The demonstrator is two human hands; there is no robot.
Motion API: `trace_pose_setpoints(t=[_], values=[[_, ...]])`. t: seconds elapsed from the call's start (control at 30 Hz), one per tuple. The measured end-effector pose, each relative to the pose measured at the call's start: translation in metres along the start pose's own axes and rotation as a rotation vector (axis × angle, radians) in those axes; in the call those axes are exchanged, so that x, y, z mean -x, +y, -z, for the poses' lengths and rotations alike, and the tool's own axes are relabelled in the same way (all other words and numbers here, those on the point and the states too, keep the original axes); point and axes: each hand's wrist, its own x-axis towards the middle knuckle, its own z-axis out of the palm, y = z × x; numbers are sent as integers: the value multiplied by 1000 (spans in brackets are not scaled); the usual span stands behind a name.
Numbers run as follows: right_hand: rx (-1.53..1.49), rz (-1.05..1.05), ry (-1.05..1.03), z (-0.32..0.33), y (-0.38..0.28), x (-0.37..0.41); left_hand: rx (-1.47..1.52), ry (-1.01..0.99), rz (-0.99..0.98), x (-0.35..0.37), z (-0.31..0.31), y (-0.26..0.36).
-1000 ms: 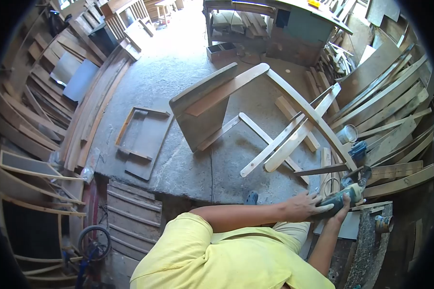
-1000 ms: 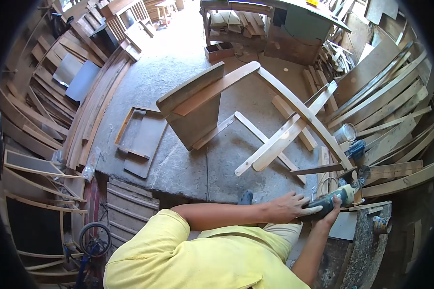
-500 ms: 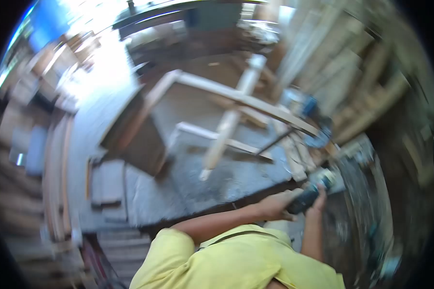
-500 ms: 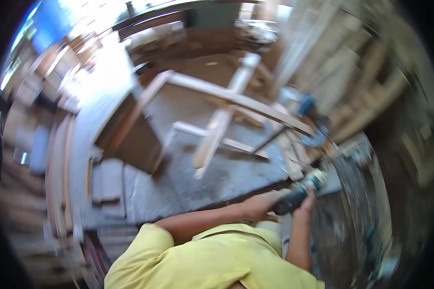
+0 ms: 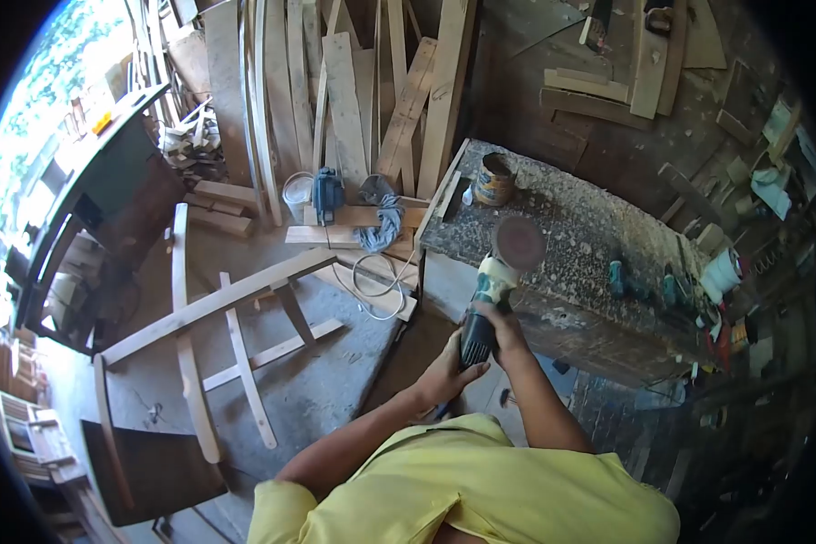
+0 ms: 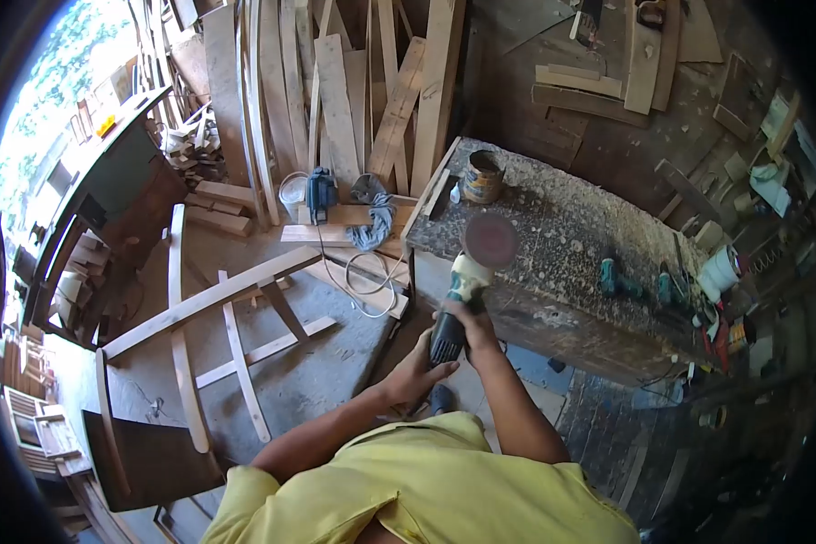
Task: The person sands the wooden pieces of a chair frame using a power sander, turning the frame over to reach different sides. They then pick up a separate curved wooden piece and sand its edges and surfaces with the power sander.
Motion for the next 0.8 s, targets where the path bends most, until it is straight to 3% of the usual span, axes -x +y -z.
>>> trace_pose_setpoints(t=[0.03, 0.07, 0.13, 0.17, 0.27, 0.33, 0.37, 0.4, 0.43, 0.47, 0.53, 0.57, 0.67, 0.77, 0.8], values=[[158, 3, 211, -4, -13, -7, -278, 5, 141, -16, -8, -7], [152, -10, 205, 14, -5, -24, -282, 9, 155, -34, -15, -13], [252, 139, 441, 58, 25, -73, -449, -123, 290, -71, -22, -20], [277, 50, 517, 74, 25, -89, -557, -217, 291, -85, -19, -23], [505, -44, 582, 121, 8, -137, -557, -227, 189, -95, -2, -21], [751, 27, 607, 172, 4, -182, -480, -159, 314, -78, 20, -39], [674, -7, 543, 195, -3, -202, -433, -126, 325, -60, 37, -58], [673, -120, 610, 192, -25, -210, -388, -82, 334, -36, 54, -77], [703, 47, 599, 236, -10, -244, -364, 5, 460, -5, 70, -94], [838, 23, 600, 271, -7, -273, -337, 93, 584, 30, 84, -102], [929, -48, 612, 297, -18, -295, -324, 286, 1023, 100, 103, -75], [990, -77, 657, 340, -4, -325, -398, 384, 1084, 148, 108, -86], [1096, -277, 701, 338, -17, -326, -409, 739, 1232, 296, 96, -118], [1018, -299, 672, 327, -21, -316, -164, 1071, 1498, 398, 54, -120], [1162, -190, 679, 312, -21, -305, -60, 1172, 1588, 411, 40, -109]])
